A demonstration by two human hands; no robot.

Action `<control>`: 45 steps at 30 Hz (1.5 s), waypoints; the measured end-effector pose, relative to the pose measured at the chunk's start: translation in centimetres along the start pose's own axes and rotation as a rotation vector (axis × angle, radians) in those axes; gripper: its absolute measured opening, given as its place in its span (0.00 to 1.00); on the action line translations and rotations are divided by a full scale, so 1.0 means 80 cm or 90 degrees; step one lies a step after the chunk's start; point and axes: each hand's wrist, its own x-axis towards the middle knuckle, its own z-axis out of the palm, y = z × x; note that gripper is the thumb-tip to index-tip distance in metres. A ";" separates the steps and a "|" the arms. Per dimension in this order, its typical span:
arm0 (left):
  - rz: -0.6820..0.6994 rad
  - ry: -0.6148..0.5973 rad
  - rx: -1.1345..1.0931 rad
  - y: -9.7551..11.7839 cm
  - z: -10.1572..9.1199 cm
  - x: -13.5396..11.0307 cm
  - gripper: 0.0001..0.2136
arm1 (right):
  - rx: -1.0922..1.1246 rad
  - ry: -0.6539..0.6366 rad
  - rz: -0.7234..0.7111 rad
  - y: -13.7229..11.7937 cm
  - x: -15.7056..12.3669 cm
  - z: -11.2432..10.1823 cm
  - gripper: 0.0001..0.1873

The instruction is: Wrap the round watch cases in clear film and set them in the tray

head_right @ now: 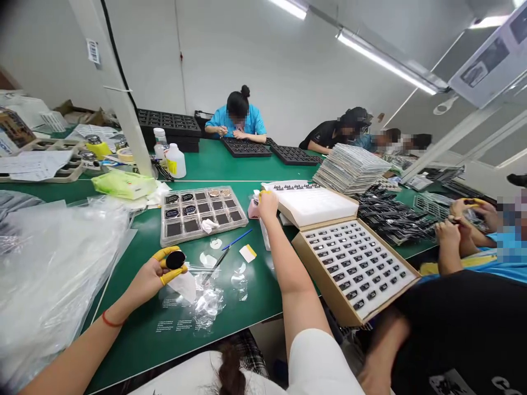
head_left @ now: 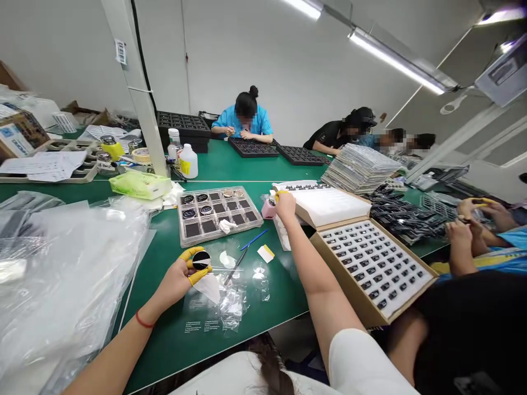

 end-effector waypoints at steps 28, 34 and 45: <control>-0.063 0.055 -0.058 0.025 -0.013 -0.010 0.32 | 0.064 -0.142 -0.042 -0.078 -0.040 0.004 0.17; -0.081 0.017 -0.060 0.014 -0.008 -0.007 0.31 | -0.021 -0.089 0.012 0.009 0.007 -0.025 0.17; -0.029 0.017 -0.024 0.010 -0.009 0.002 0.32 | 0.038 -0.077 -0.086 0.002 -0.016 -0.014 0.16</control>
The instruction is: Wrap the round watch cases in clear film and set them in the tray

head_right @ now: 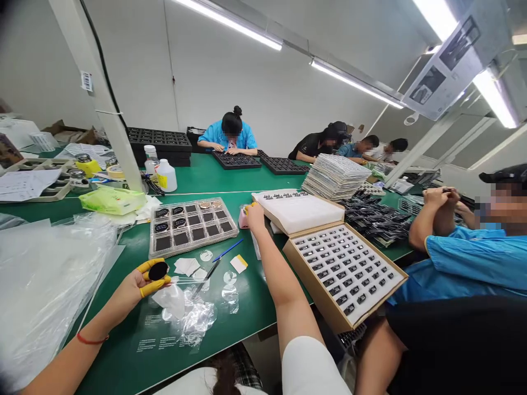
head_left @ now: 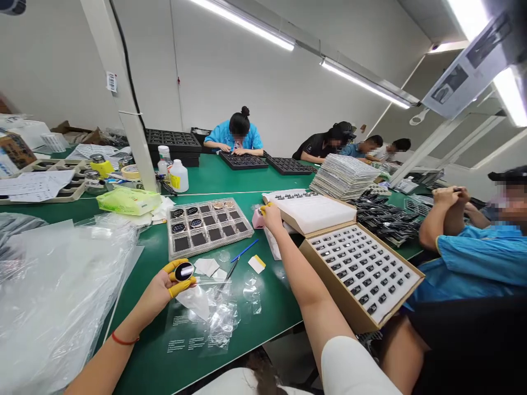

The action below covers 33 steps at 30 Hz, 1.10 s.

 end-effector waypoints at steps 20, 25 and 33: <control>0.117 -0.034 0.013 -0.021 -0.002 -0.003 0.26 | 0.225 0.126 -0.558 -0.200 -0.167 0.069 0.18; 0.144 -0.022 0.053 -0.022 0.004 -0.003 0.24 | 0.193 0.110 -0.588 -0.208 -0.166 0.072 0.18; 0.111 0.018 0.027 -0.017 -0.006 -0.001 0.28 | 0.195 0.120 -0.653 -0.187 -0.165 0.068 0.17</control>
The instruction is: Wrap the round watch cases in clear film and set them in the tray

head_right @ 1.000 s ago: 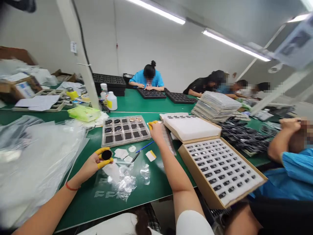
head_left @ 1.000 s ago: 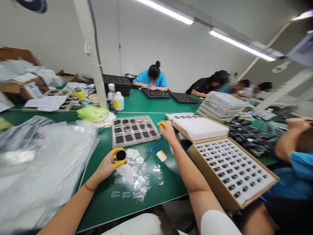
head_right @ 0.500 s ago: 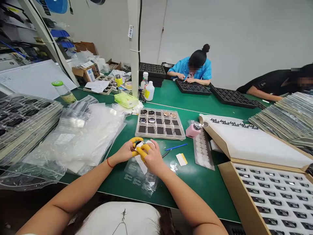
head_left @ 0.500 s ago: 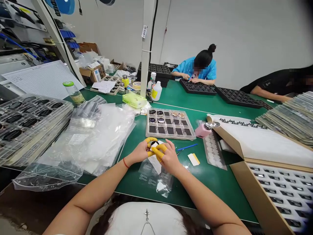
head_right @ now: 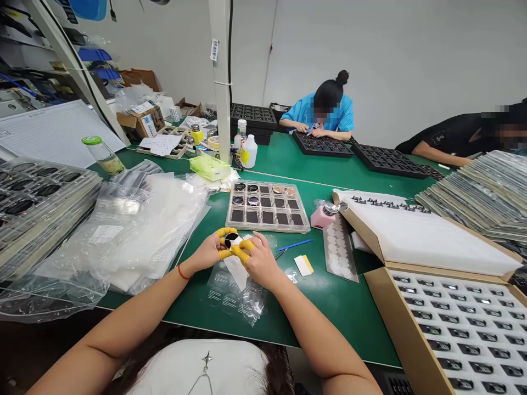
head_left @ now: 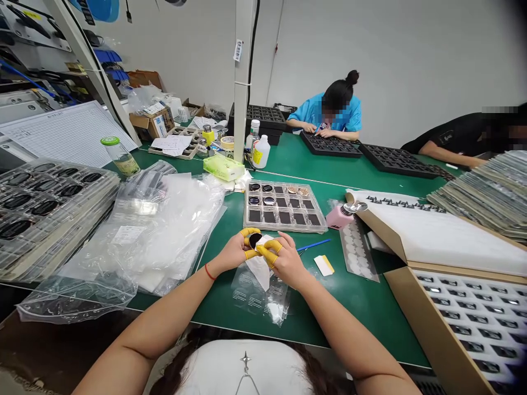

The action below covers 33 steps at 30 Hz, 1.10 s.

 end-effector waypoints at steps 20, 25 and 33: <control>0.006 0.026 0.020 -0.004 -0.001 0.002 0.27 | -0.015 0.007 0.091 -0.018 -0.001 0.009 0.18; 0.014 0.024 0.008 0.001 -0.001 0.000 0.26 | 0.105 0.041 0.184 -0.010 -0.006 0.007 0.15; 0.110 0.003 -0.052 0.001 0.008 -0.004 0.23 | 0.295 -0.032 0.528 0.023 0.002 0.006 0.11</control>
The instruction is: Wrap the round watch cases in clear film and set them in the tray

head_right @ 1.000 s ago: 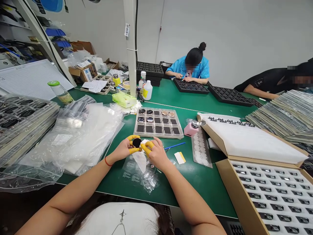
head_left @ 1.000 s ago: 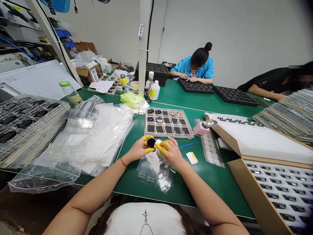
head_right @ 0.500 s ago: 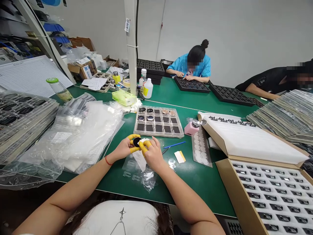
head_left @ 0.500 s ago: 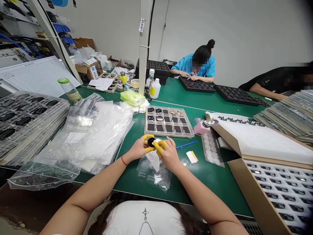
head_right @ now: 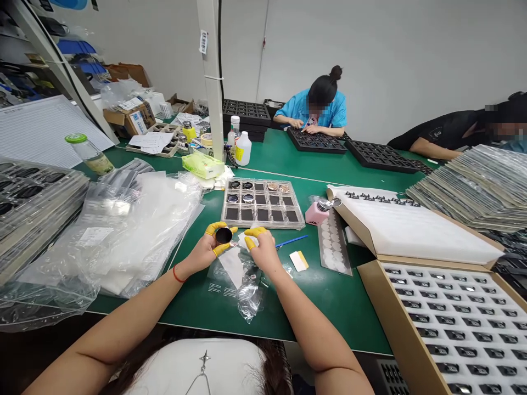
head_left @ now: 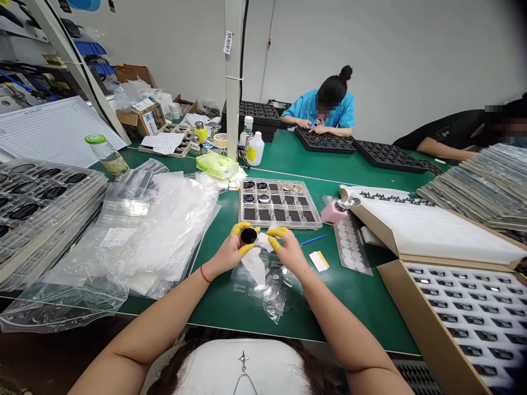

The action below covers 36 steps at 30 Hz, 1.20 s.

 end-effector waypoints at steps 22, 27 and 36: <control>-0.091 -0.093 0.042 -0.004 0.001 -0.003 0.24 | 0.266 -0.083 -0.008 -0.033 -0.004 0.001 0.09; -0.096 -0.098 0.059 -0.002 0.002 -0.002 0.23 | 0.244 -0.086 -0.003 -0.029 -0.004 0.005 0.06; -0.087 -0.104 0.050 -0.008 0.000 -0.003 0.24 | 0.201 -0.064 -0.018 -0.033 -0.006 0.006 0.05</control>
